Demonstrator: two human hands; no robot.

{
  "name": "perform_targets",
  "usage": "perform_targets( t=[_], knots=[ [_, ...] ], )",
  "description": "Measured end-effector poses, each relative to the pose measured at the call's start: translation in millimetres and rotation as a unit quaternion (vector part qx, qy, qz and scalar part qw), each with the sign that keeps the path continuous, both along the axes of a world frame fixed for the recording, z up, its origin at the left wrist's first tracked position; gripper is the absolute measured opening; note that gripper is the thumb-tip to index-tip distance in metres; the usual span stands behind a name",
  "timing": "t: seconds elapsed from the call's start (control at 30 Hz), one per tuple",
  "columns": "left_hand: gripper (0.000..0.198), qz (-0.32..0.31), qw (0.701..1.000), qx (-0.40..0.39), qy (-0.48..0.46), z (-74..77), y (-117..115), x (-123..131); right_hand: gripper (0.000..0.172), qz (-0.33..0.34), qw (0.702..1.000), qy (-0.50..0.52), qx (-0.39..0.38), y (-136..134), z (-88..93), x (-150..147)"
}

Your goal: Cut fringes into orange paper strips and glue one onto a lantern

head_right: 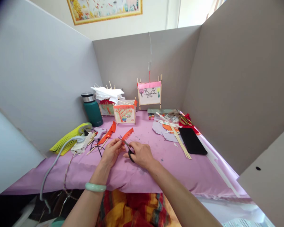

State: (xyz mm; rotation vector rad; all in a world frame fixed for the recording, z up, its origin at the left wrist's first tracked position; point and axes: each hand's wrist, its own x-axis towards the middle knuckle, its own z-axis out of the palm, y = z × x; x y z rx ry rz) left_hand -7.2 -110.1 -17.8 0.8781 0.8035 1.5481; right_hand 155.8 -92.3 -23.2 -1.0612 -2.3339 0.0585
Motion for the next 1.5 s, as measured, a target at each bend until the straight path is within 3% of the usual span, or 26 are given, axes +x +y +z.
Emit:
perform_targets(
  t=[0.73,0.97,1.5],
  knots=[
    [0.027,0.003,1.000,-0.001,0.007,1.0,-1.4,0.9,0.030,0.003,1.000,0.007,-0.006,1.3,-1.0,0.3],
    [0.028,0.009,1.000,0.003,-0.005,1.6,-3.0,0.6,0.041,-0.003,1.000,0.014,0.001,-0.3,0.4,-0.3],
    [0.038,0.030,0.999,-0.002,-0.037,2.4,-1.0,1.7,0.041,0.006,1.000,0.011,-0.009,-1.5,0.4,-0.1]
  ],
)
